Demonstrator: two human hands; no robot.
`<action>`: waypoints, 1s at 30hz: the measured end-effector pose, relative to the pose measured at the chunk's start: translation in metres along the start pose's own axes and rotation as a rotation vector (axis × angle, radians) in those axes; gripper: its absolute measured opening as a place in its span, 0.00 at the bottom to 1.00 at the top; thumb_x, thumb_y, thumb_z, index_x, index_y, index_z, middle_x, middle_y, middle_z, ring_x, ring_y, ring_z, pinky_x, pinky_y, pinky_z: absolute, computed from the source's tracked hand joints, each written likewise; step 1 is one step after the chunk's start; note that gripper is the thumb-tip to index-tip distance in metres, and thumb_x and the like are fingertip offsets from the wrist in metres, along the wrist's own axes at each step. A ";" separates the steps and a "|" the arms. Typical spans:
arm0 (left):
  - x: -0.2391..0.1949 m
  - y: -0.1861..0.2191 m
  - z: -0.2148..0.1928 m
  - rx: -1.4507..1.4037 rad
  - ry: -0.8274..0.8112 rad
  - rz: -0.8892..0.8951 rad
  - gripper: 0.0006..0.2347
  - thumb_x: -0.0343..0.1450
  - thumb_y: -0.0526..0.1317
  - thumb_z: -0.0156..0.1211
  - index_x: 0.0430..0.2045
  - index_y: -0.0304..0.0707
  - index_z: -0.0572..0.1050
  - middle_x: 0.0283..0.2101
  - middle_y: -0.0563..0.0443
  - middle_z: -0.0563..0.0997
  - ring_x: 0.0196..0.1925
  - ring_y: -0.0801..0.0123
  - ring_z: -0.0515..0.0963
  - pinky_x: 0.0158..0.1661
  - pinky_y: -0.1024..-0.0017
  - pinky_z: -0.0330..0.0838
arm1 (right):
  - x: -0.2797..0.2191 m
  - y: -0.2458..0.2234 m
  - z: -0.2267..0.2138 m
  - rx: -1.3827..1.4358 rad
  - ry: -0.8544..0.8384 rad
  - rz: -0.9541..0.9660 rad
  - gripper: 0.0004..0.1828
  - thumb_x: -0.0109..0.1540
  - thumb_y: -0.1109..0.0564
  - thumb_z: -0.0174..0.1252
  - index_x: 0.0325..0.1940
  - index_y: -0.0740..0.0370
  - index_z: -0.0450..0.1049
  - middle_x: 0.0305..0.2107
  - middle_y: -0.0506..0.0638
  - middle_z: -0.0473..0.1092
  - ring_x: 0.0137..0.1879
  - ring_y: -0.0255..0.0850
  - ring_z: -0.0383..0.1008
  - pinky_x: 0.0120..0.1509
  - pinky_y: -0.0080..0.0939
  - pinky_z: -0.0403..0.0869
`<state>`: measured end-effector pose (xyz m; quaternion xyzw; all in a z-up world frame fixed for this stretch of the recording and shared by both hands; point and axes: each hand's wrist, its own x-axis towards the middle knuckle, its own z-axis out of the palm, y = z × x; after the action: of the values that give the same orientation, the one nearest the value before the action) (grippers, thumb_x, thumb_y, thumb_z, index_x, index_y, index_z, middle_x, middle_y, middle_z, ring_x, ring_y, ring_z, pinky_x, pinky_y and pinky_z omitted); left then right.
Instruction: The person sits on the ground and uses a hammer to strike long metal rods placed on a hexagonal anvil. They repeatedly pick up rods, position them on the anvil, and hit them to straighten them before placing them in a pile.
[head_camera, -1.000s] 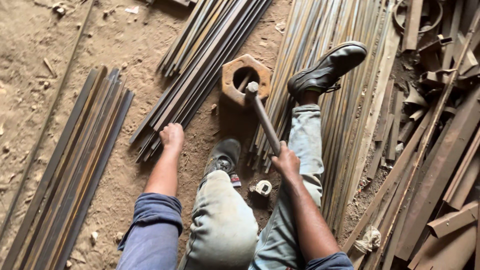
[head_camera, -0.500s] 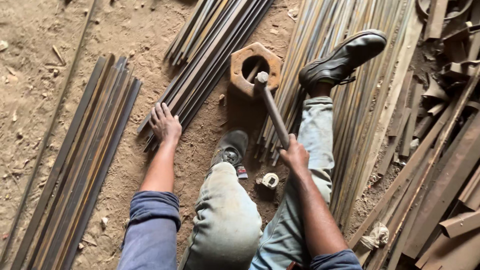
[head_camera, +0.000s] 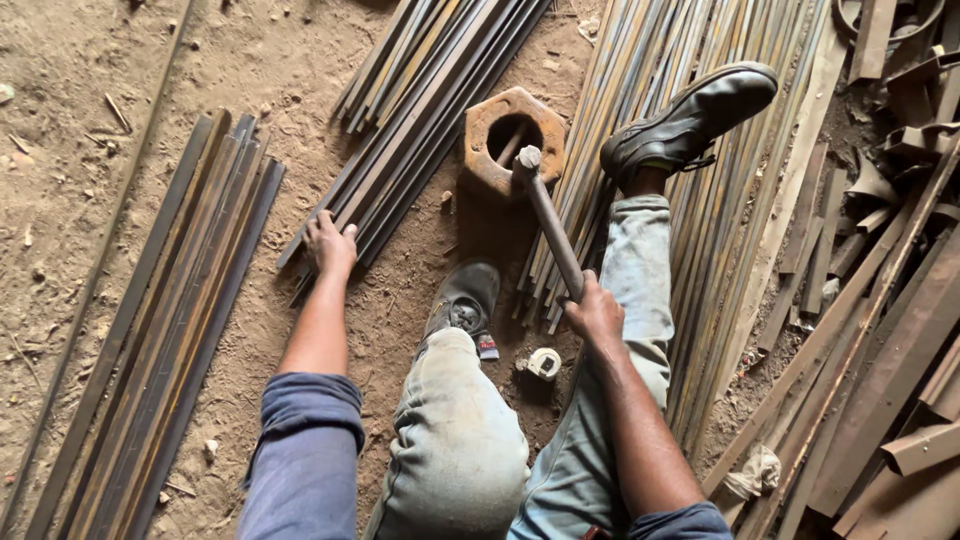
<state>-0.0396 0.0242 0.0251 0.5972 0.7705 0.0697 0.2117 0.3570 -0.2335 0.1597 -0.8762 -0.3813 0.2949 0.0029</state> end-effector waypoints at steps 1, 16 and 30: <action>0.003 -0.003 0.005 -0.047 0.027 0.001 0.20 0.66 0.44 0.70 0.50 0.44 0.71 0.60 0.40 0.71 0.64 0.46 0.66 0.56 0.51 0.67 | -0.001 0.001 0.000 0.007 -0.004 0.015 0.31 0.58 0.47 0.68 0.61 0.54 0.65 0.36 0.58 0.79 0.43 0.52 0.82 0.50 0.55 0.77; -0.064 -0.094 -0.007 -0.115 0.107 -0.030 0.14 0.69 0.41 0.66 0.48 0.41 0.77 0.56 0.44 0.76 0.59 0.54 0.74 0.58 0.55 0.70 | 0.002 0.004 0.003 0.040 0.002 0.029 0.31 0.57 0.56 0.62 0.65 0.54 0.67 0.41 0.60 0.78 0.45 0.53 0.82 0.54 0.55 0.78; -0.062 -0.060 0.011 0.125 0.096 0.150 0.31 0.64 0.36 0.74 0.62 0.35 0.64 0.62 0.38 0.66 0.69 0.41 0.62 0.62 0.50 0.67 | -0.005 -0.004 -0.005 0.008 0.050 -0.018 0.32 0.54 0.52 0.63 0.63 0.54 0.68 0.42 0.62 0.78 0.49 0.58 0.80 0.57 0.58 0.75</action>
<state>-0.0761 -0.0528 0.0083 0.6613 0.7357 0.0658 0.1309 0.3542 -0.2330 0.1678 -0.8797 -0.3878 0.2745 0.0186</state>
